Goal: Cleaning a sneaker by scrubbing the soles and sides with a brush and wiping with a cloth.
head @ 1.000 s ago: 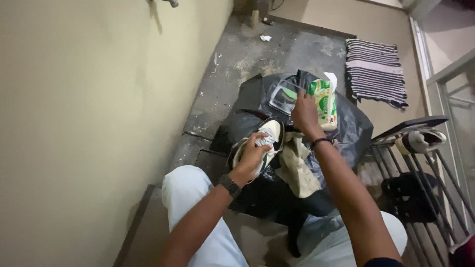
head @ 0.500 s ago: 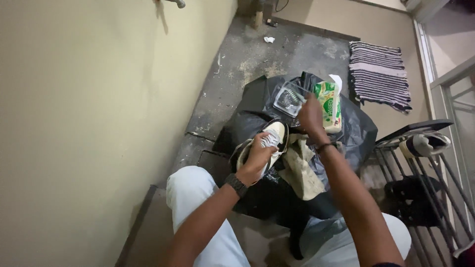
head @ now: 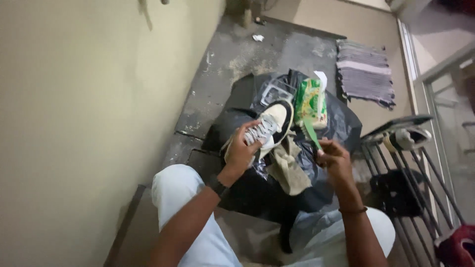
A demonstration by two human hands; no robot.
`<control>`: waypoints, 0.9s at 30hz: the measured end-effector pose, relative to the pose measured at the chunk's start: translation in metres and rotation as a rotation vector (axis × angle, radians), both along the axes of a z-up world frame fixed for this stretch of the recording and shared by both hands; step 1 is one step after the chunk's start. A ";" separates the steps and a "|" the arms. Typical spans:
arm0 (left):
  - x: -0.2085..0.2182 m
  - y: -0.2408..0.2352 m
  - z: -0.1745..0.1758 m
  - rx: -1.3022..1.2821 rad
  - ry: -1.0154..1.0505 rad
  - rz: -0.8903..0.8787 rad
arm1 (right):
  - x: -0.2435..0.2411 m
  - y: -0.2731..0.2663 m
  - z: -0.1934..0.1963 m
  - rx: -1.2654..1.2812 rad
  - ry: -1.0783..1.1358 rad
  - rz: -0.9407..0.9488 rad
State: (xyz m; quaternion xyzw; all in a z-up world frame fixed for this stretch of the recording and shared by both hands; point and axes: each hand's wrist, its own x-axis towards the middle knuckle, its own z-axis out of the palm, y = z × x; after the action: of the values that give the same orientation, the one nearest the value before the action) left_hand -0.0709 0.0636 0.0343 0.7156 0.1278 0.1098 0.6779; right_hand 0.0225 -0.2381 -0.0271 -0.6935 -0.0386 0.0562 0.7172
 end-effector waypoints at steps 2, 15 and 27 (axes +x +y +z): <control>0.003 -0.007 -0.012 -0.142 -0.097 -0.041 | -0.011 -0.002 0.014 0.002 -0.028 -0.032; 0.025 -0.016 -0.030 -0.742 -0.428 -0.234 | -0.050 0.027 0.068 0.010 -0.215 -0.025; 0.015 0.006 -0.004 -0.998 -0.464 -0.268 | -0.041 0.015 0.063 0.205 -0.344 0.031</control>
State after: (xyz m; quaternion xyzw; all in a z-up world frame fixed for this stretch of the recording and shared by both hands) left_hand -0.0558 0.0698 0.0302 0.2752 -0.0802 0.1035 0.9524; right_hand -0.0186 -0.2229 0.0362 -0.6156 -0.1768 -0.0567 0.7658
